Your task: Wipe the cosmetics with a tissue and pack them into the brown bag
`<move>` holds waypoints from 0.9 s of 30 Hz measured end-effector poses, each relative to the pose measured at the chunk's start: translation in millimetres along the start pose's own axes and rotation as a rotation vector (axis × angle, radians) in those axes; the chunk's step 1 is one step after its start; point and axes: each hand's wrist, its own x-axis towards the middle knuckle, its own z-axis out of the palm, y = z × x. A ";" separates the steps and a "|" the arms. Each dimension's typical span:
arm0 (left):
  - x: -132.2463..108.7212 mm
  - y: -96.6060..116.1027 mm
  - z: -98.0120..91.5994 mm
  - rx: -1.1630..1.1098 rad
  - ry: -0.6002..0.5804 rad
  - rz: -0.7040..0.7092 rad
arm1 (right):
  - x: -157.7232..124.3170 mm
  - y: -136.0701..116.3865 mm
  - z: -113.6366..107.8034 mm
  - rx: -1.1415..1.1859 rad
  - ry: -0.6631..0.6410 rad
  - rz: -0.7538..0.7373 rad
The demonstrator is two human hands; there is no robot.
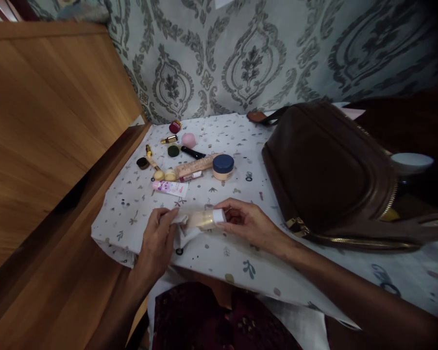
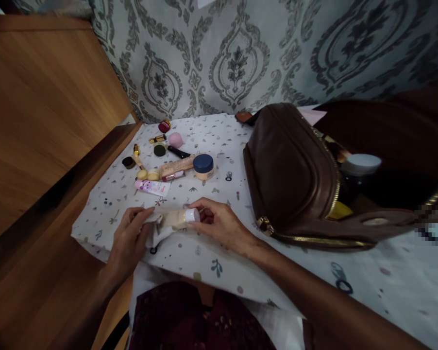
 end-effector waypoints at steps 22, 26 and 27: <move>25.6 -12.5 11.0 0.093 -0.081 -0.021 | -4.7 0.6 2.4 -0.129 0.008 -0.239; 24.4 -11.8 12.8 -0.004 -0.050 -0.060 | -2.8 0.4 2.2 -0.070 -0.006 -0.159; 24.5 -11.3 12.6 -0.023 -0.041 -0.064 | -2.3 0.5 2.0 -0.050 -0.011 -0.123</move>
